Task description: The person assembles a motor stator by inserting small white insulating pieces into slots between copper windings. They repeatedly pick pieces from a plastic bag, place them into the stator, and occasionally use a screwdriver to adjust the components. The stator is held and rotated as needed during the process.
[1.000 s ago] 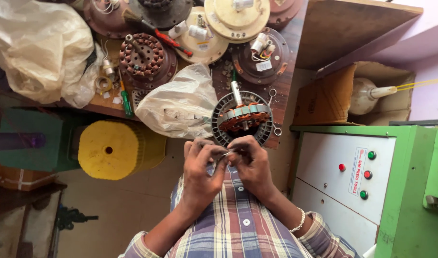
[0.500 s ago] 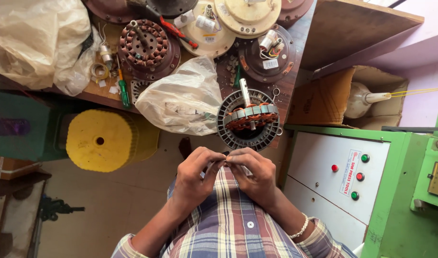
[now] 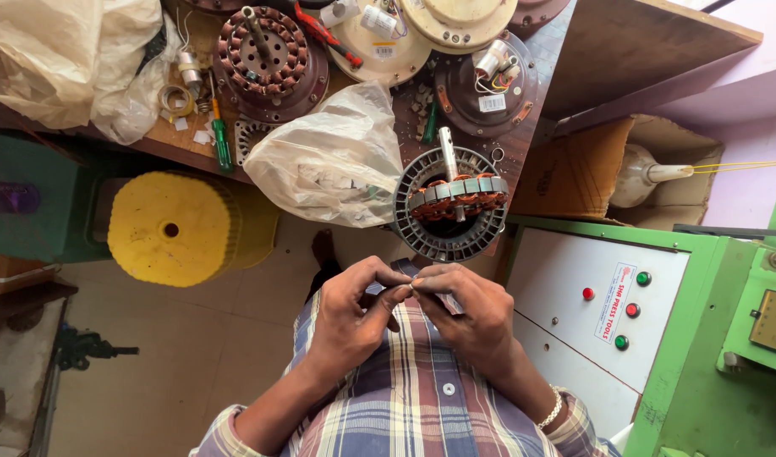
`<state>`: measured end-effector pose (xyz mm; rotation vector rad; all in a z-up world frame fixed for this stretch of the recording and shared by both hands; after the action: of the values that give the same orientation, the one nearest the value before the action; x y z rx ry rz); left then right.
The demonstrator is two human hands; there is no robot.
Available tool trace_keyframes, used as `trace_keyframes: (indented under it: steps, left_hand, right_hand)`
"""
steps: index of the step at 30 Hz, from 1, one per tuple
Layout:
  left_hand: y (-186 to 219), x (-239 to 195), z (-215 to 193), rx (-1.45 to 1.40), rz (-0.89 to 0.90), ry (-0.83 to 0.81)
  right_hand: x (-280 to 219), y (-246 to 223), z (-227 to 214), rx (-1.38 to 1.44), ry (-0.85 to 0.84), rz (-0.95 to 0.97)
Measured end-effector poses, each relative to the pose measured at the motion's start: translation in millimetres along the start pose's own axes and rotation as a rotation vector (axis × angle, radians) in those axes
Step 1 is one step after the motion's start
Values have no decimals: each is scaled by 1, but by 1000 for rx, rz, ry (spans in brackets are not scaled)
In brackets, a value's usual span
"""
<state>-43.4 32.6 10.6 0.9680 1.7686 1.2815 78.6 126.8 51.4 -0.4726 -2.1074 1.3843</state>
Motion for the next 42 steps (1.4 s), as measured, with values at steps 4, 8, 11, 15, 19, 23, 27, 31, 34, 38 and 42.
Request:
trace_keyframes:
  steps: [4,8,11,15,19,23,27,31,34,38,42]
  left_hand:
    - [2,1,1,129,76,54]
    - [13,0,0,300,382,137]
    - [10,3,2,404,436,153]
    - [3,10,8,424,361,147]
    - [-7,13,8,323,140,120]
    - [-1,15,1,206,215,68]
    - [-8,45,-4,252,307,72]
    - [-19,81,-2,255,395,139]
    - [-18,98,13,338,525,57]
    - [-26,111,29,220,504,-111]
    - [-34,113,32,226,507,-131]
  right_hand:
    - [-4,17,-5,152,19,173]
    - [-19,55,-2,428,88,596]
    - [-21,68,5,509,89,706]
    - [-20,72,11,458,97,712]
    - [-15,58,8,345,100,482]
    - [-16,55,4,447,120,394]
    - [-14,58,-23,552,277,291]
    - [2,71,-79,604,580,95]
    - [21,79,-103,557,664,31]
    - [44,88,-108,548,707,35]
    - [56,99,-93,597,673,124]
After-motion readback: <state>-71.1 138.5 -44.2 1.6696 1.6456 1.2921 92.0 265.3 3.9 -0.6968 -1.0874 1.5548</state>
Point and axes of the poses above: each hand's wrist, its own x-axis towards the middle knuckle, its own z-axis out of the palm, y = z × x, the point moved 7 cm from there along x, towards the middle knuckle, and after that the axes turned 14 degrees about x, right-handed, at the moved point
